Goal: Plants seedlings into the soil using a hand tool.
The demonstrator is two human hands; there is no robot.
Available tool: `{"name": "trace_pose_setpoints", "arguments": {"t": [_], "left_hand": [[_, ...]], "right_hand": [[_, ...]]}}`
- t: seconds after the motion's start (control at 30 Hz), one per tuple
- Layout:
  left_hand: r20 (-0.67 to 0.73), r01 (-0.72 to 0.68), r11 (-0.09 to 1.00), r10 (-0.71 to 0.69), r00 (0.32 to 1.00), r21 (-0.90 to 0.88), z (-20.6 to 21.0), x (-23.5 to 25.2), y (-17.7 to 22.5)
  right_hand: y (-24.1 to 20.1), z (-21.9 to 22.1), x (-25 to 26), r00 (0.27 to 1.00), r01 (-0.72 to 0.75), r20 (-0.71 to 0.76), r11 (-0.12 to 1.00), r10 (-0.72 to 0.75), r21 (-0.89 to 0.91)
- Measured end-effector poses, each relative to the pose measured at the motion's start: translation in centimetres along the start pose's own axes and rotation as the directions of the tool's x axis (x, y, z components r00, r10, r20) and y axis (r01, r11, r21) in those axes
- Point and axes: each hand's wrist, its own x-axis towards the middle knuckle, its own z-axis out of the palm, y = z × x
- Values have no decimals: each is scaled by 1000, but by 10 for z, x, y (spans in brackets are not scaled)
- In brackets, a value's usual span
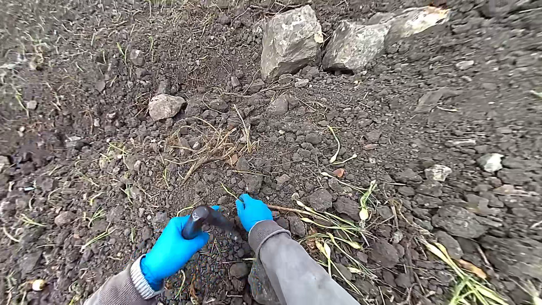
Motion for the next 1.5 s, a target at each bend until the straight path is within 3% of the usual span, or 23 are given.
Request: {"name": "trace_pose_setpoints", "arguments": {"t": [0.1, 0.2, 0.27, 0.37, 0.43, 0.5, 0.57, 0.63, 0.73, 0.8, 0.93, 1.0, 1.13, 1.27, 1.33, 1.37, 1.43, 1.47, 1.5], "left_hand": [[-64, -191, 974, 185, 981, -125, -25, -14, 28], [4, -319, 942, 321, 947, -109, -36, -18, 68], [69, -213, 976, 209, 975, 52, -23, -3, 71], [170, 0, 961, -50, 984, 277, 25, 34, 21], [184, 58, 955, -116, 976, 292, 36, 42, -2], [164, 81, 968, -123, 979, 239, 37, 35, -14], [161, 92, 978, -123, 979, 188, 28, 30, -14], [137, 77, 984, -99, 986, 160, 16, 23, 7], [106, -119, 987, 108, 988, 111, -2, 1, 52], [108, -200, 967, 184, 977, 158, -2, -1, 70], [196, 66, 941, -137, 971, 331, 41, 34, 19], [192, 123, 944, -188, 963, 306, 48, 36, 5], [112, 144, 963, -173, 979, 229, 29, 12, 28], [-8, 20, 982, -19, 1000, 190, 29, -5, -4], [8, 1, 987, -2, 1000, 160, 25, -5, -27], [13, 11, 991, -13, 1000, 132, 20, -4, -29], [-46, 17, 999, -15, 999, 41, 8, -6, -18], [-90, -9, 1000, 9, 996, -1, 2, -8, -6], [-134, -64, 997, 59, 989, -34, -3, -10, 7]], "right_hand": [[15, 9, -2, 995, 98, 0, 994, -98, -45], [41, 12, -28, 983, 158, -84, 984, -164, -79], [58, 14, -43, 972, 174, -142, 980, -186, -92], [74, 7, -64, 940, 199, -266, 976, -215, -86], [82, 4, -71, 838, 313, -449, 947, -310, -70], [82, 1, -75, 784, 387, -499, 919, -370, -74], [70, -3, -72, 798, 414, -444, 906, -406, -86], [58, -1, -65, 871, 383, -307, 922, -383, -65], [52, 14, -57, 958, 266, -98, 962, -270, -55], [51, 19, -57, 963, 237, -113, 968, -246, -84], [47, 8, -65, 933, 255, -219, 953, -287, -166], [39, 3, -64, 925, 261, -213, 934, -314, -242], [15, 23, -44, 964, 266, 107, 904, -244, -335], [20, 50, -40, 961, 273, 124, 927, -248, -257], [43, 46, -57, 957, 288, 40, 930, -287, -227], [62, 44, -69, 946, 289, -76, 927, -314, -237], [114, 47, -88, 825, 218, -461, 937, -326, -273], [138, 43, -95, 775, 116, -580, 958, -252, -260], [157, 35, -102, 789, -18, -603, 977, -118, -214]]}}
